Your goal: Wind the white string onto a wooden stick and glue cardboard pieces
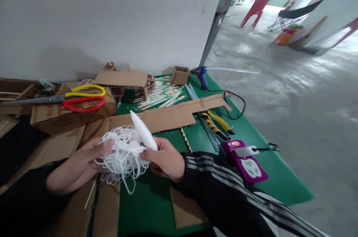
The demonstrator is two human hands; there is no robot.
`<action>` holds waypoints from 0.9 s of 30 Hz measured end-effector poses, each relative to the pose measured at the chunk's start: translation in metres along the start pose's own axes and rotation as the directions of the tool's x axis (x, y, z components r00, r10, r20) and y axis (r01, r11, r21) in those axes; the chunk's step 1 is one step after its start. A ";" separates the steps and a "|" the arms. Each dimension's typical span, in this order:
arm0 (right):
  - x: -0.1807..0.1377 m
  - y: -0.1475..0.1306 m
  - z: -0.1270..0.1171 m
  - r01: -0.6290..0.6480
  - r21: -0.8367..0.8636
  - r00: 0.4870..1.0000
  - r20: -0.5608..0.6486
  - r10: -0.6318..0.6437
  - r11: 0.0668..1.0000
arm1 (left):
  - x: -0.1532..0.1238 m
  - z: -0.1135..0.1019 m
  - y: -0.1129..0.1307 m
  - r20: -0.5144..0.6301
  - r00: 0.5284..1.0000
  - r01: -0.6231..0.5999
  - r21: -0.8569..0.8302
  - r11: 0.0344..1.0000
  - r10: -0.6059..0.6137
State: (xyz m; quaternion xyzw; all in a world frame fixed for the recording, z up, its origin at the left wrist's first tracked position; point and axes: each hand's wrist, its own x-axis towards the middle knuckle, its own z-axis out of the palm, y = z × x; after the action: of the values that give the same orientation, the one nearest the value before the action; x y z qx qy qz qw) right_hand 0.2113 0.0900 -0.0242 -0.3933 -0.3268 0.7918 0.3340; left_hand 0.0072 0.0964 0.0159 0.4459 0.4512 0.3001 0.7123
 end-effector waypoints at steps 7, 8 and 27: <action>-0.003 -0.005 -0.003 0.000 0.022 1.000 0.018 0.000 1.000 | -0.001 -0.002 0.000 0.079 0.995 -0.046 -0.104 0.994 0.054; -0.003 -0.005 -0.003 -0.005 0.019 1.000 0.022 0.005 1.000 | 0.000 -0.002 0.001 0.070 0.997 -0.034 -0.092 0.995 0.041; -0.001 -0.008 -0.010 -0.053 0.205 0.998 0.039 0.046 0.977 | 0.002 -0.010 0.017 0.008 0.999 0.046 0.360 0.932 -0.053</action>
State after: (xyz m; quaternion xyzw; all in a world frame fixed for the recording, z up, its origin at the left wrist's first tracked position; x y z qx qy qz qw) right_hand 0.2221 0.0964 -0.0226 -0.3511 -0.2388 0.8360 0.3475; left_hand -0.0011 0.1094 0.0288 0.5599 0.5031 0.1906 0.6301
